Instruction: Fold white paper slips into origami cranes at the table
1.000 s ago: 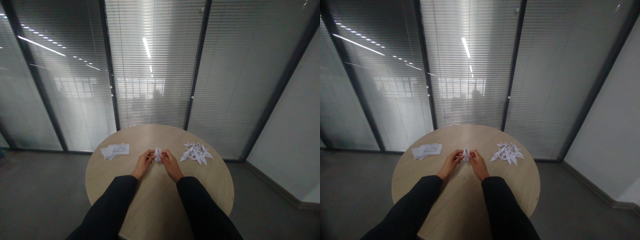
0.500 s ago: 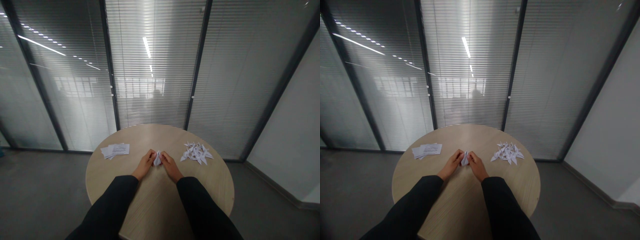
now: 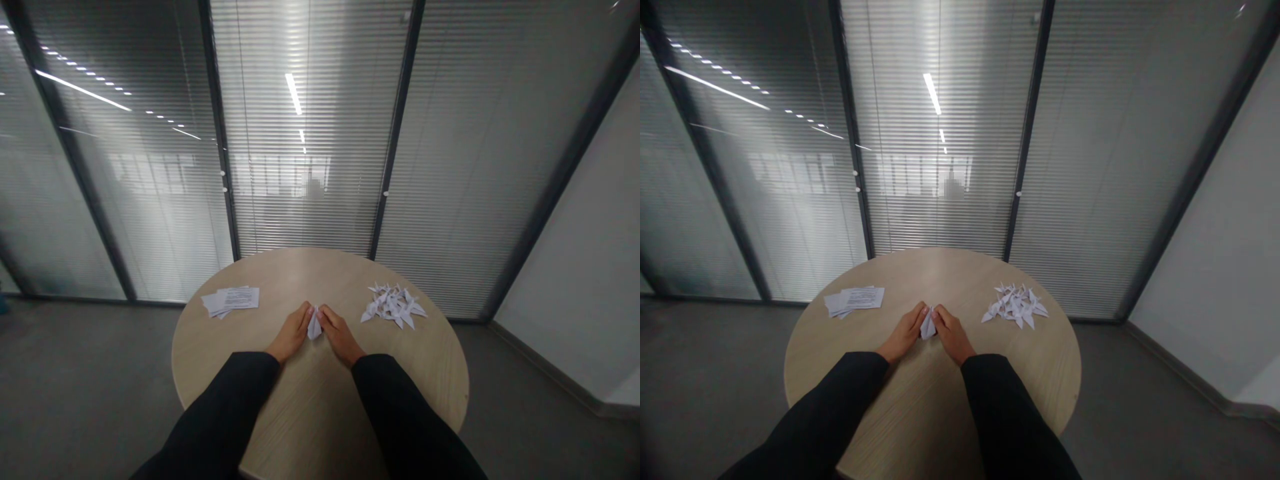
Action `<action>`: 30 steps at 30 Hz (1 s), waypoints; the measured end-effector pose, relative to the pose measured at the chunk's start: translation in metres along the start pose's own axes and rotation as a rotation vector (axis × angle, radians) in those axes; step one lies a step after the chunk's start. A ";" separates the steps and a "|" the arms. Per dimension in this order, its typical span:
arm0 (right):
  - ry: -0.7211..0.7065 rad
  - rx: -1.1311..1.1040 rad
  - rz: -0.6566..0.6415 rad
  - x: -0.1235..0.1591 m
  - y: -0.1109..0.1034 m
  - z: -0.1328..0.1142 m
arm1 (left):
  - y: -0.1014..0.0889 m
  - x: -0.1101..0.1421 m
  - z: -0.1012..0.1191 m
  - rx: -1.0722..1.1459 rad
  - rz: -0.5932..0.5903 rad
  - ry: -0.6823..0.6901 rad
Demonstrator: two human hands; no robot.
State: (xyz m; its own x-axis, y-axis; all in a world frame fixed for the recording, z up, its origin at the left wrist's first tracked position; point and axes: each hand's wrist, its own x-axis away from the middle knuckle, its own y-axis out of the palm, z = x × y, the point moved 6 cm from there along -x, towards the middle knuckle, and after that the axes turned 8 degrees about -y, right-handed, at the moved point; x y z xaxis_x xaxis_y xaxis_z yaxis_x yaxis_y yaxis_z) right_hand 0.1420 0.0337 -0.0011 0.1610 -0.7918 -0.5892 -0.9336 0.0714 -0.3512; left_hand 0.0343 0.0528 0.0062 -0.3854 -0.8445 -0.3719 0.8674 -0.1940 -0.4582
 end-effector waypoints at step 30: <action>-0.053 0.183 0.032 0.002 -0.002 -0.009 | 0.001 -0.003 -0.003 0.074 -0.042 -0.047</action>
State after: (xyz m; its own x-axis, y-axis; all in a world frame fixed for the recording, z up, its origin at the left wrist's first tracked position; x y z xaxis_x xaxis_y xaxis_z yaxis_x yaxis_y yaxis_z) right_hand 0.1410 0.0269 0.0050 0.1535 -0.7547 -0.6379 -0.8652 0.2092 -0.4557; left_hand 0.0352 0.0570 0.0047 -0.4081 -0.8569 -0.3150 0.8725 -0.2645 -0.4108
